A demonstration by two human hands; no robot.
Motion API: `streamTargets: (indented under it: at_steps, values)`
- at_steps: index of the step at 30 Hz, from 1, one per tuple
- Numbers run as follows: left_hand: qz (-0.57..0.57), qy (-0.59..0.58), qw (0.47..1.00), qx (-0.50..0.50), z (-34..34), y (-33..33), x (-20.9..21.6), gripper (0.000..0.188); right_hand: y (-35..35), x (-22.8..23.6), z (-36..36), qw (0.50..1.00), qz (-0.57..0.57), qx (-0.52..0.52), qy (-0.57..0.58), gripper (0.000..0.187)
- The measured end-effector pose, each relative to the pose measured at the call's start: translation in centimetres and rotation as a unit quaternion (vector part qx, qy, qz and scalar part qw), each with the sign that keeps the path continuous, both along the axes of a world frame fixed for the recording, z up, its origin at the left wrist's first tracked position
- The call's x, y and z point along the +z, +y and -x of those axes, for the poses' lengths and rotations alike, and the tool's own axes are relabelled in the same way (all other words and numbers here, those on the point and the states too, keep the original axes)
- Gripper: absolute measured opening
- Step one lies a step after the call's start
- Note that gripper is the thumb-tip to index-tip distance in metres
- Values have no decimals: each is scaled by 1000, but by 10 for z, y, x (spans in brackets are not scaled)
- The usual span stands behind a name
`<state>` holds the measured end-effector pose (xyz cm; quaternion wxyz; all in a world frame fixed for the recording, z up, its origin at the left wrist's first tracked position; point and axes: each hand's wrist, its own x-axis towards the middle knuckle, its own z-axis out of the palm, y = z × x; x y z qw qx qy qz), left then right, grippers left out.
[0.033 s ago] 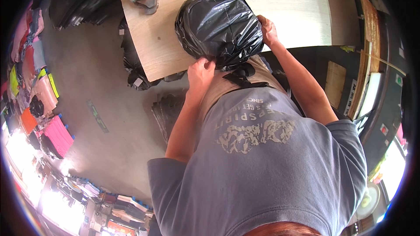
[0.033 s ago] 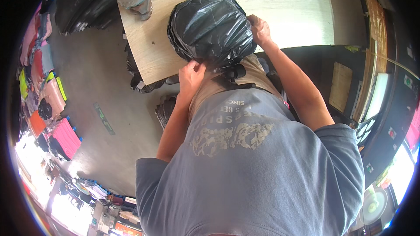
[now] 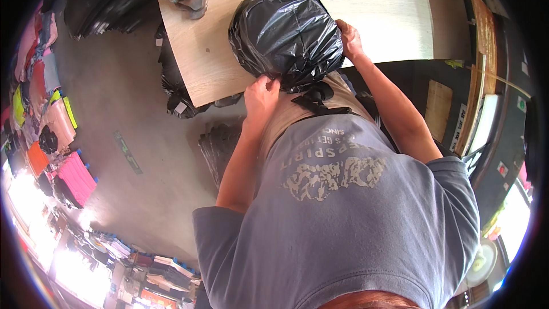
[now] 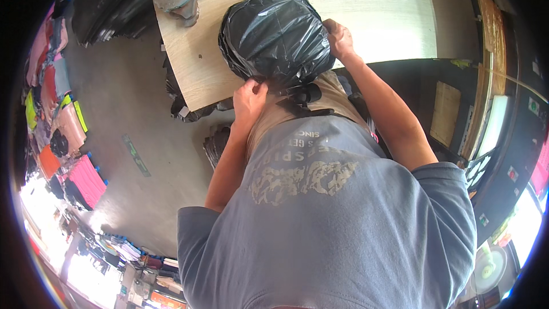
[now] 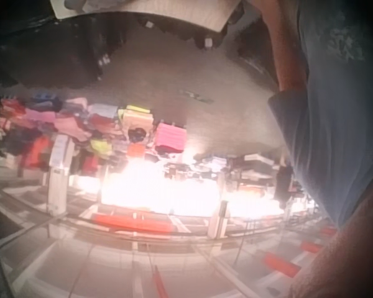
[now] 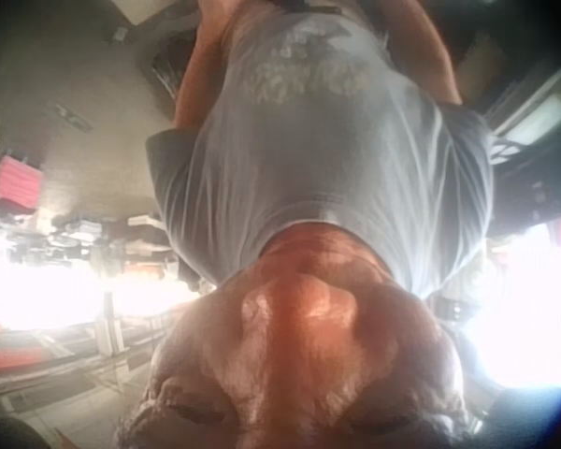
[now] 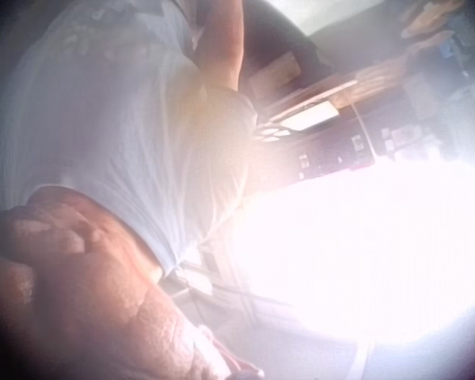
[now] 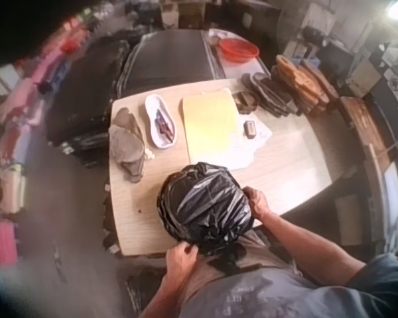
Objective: The person places a black plastic bag on a table, then moves to a machine and positions a black sheet with cutouts on its surface. They use a wooden tool to press and smooth the sheet, then peel away cutout pieces and place them into a bin. The person repeats the pressing and peeling steps on the same sheet.
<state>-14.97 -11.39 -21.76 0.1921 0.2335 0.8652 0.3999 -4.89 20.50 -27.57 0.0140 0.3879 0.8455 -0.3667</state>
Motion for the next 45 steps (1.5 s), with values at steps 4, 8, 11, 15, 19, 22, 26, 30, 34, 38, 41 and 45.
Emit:
streamTargets:
  at_steps: [4,8,11,15,19,22,26,30,34,38,41,45]
  values:
    - [-3,-20,1000,15,-5,-7,33,33,-2,-1,2,1000,-20,0,6,31]
    - [-84,-212,973,-22,-17,2,58,40,-3,1,3,999,-32,2,-4,30]
    - [-44,-316,946,-59,-12,20,42,43,-3,3,3,999,-47,8,-11,30]
    - [-20,-416,908,-48,-15,35,6,45,-1,2,4,999,-37,-1,-11,31]
    - [-2,-301,951,-75,-24,38,-19,39,0,-1,5,999,-38,8,-4,31]
    - [-7,-248,964,-100,-26,39,-32,37,1,-4,4,998,-53,15,-6,33]
    - [40,-223,966,-125,-23,46,-39,38,5,-7,7,1000,-19,3,-23,34]
    - [24,-332,932,-146,-7,26,-15,44,12,-1,10,998,-19,23,-53,35]
    - [123,-357,924,-53,40,-25,33,39,18,16,8,996,43,-72,6,43]
    - [-146,-204,950,185,76,-12,47,49,19,27,14,985,129,-99,63,54]
    - [-106,-93,976,165,91,41,27,57,17,25,21,992,127,-21,7,50]
    - [-60,-139,972,179,86,57,10,56,19,15,28,995,100,-23,-2,39]
